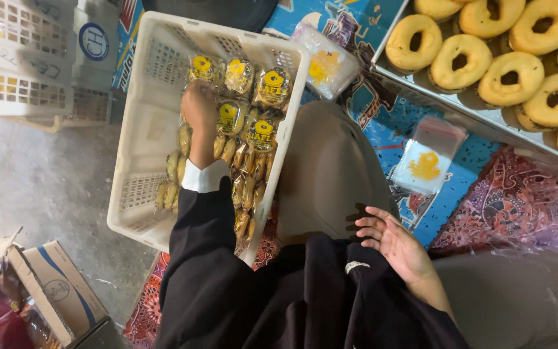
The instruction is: The person picks doughnuts from a tray and places them into small plastic bags, then puts the filled bags into a white basket. The person handles both plain and chocolate-topped doughnuts, repeating the process throughout the clip.
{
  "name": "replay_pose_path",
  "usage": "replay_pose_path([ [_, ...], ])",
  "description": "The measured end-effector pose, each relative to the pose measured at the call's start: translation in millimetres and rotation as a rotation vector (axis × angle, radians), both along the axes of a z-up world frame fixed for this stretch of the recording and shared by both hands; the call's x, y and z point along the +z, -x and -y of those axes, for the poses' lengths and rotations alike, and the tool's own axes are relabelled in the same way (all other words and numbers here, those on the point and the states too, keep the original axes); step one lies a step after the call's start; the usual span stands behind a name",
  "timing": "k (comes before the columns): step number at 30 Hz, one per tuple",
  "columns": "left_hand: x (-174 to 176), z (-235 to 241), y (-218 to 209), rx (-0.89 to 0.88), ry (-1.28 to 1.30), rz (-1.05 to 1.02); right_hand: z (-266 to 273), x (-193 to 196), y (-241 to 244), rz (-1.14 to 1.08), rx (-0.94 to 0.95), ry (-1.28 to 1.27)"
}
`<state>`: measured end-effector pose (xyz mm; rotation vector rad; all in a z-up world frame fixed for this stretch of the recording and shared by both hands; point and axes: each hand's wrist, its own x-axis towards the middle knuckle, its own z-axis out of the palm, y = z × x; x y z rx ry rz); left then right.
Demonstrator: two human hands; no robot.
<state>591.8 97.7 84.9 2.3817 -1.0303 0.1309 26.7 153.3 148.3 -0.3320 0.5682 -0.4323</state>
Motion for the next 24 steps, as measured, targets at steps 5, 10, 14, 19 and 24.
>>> replay_pose_path([
  [5,22,-18,5,-0.133,0.439,-0.670,0,-1,10,-0.009,-0.015,0.000],
  [10,89,-43,86,-0.437,-0.407,-0.796,1,-1,12,-0.014,-0.027,0.009],
  [14,132,-27,151,-0.531,-0.084,-0.541,7,-2,31,0.046,-0.026,0.122],
  [19,134,36,244,-0.877,-0.116,-0.164,35,-9,100,-0.217,-0.154,0.240],
  [24,48,90,396,-1.080,-0.488,0.102,114,-53,110,-1.469,-0.023,1.288],
])
